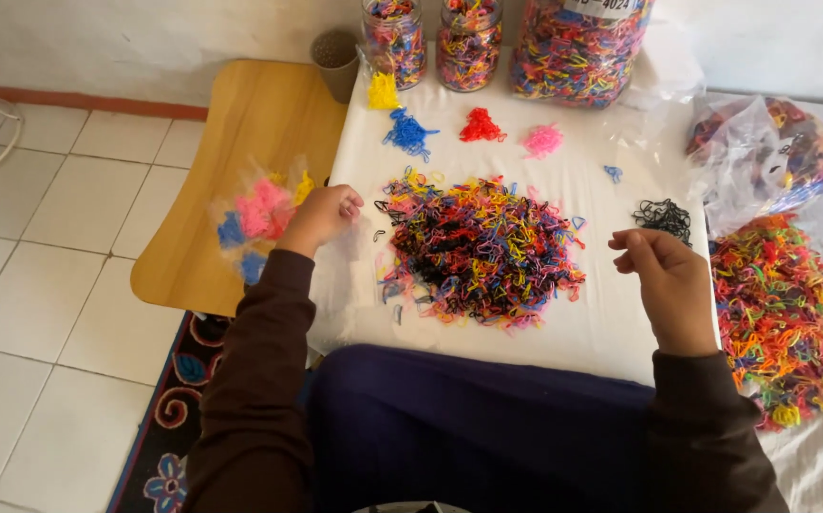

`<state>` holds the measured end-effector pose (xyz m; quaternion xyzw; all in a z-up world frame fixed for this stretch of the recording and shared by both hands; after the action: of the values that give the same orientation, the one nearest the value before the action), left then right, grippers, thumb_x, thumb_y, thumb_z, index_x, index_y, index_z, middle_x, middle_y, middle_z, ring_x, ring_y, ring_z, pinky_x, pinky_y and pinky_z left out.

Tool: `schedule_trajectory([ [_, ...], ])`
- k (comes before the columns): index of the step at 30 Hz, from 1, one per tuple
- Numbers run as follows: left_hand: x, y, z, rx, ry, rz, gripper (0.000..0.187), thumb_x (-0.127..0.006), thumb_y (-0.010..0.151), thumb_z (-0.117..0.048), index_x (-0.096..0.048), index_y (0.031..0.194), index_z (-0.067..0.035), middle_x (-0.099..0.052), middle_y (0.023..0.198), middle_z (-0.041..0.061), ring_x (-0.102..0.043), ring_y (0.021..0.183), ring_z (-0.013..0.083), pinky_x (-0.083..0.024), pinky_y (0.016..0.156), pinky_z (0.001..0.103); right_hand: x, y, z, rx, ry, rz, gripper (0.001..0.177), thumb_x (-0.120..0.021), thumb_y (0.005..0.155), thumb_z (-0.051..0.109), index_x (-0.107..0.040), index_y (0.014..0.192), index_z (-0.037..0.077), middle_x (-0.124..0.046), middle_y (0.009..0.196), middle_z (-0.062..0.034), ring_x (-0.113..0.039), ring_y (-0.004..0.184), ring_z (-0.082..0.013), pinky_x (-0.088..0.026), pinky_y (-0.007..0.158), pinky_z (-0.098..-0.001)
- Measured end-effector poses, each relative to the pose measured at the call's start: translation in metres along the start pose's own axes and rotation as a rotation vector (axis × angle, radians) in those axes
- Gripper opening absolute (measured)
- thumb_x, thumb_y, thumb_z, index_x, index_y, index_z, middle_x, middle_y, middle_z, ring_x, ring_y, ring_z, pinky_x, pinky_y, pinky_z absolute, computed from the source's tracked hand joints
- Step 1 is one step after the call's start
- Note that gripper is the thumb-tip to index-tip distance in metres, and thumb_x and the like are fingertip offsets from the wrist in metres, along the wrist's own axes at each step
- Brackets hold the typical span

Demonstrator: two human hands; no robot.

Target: Sorting a large pile of multi-colored rubber bands into separate color-coded piles and placing them into small plastic bags.

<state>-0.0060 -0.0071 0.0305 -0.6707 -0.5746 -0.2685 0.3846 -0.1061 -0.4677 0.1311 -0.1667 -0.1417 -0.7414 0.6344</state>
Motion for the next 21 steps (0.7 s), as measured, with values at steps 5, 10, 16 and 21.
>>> schedule_trajectory([
  [5, 0.005, 0.007, 0.011, -0.092, -0.075, -0.035, 0.025, -0.059, 0.089, 0.000, -0.073, 0.108, -0.008, -0.076, 0.091, 0.008, -0.074, 0.086, 0.0188, -0.055, 0.081, 0.030, 0.000, 0.002, -0.005, 0.015, -0.033, 0.005, 0.021, -0.055, 0.107, 0.020, -0.073, 0.107, 0.010, -0.073, 0.101, -0.0001, -0.063, 0.082, -0.0106, -0.048, 0.086, -0.0265],
  [10, 0.019, 0.001, -0.006, -0.165, -0.086, -0.106, 0.015, -0.069, 0.090, -0.008, -0.073, 0.104, -0.011, -0.072, 0.093, 0.003, -0.067, 0.084, 0.0150, -0.050, 0.077, 0.029, -0.004, 0.002, -0.007, 0.039, -0.016, 0.022, 0.021, -0.055, 0.107, 0.016, -0.073, 0.107, 0.006, -0.073, 0.101, -0.0022, -0.063, 0.081, -0.0125, -0.050, 0.082, -0.0271],
  [16, 0.044, -0.030, -0.069, -0.299, 0.173, -0.158, 0.014, -0.075, 0.089, -0.009, -0.072, 0.102, -0.014, -0.073, 0.094, 0.007, -0.072, 0.097, 0.0292, -0.057, 0.087, 0.041, -0.013, 0.004, -0.026, 0.084, -0.075, 0.013, 0.019, -0.059, 0.111, 0.018, -0.076, 0.111, 0.010, -0.073, 0.087, -0.0080, -0.069, 0.083, -0.0175, -0.050, 0.070, -0.0271],
  [21, 0.056, -0.088, -0.173, -0.240, -0.177, -0.010, 0.011, -0.072, 0.094, -0.020, -0.073, 0.106, -0.021, -0.068, 0.101, 0.006, -0.069, 0.105, 0.0280, -0.053, 0.096, 0.042, -0.033, -0.009, -0.007, 0.306, 0.031, 0.046, 0.032, -0.071, 0.095, 0.004, -0.069, 0.126, 0.000, -0.073, 0.111, -0.0181, -0.066, 0.095, -0.0253, -0.055, 0.086, -0.0387],
])
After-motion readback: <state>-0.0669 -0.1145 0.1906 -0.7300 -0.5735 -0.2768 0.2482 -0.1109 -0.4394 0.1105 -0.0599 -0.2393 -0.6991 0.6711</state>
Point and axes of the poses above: each hand's wrist, its own y-axis towards the middle knuckle, its own x-axis out of the back of the hand, z = x × y, the point moved 1 cm from there along y, towards the middle knuckle
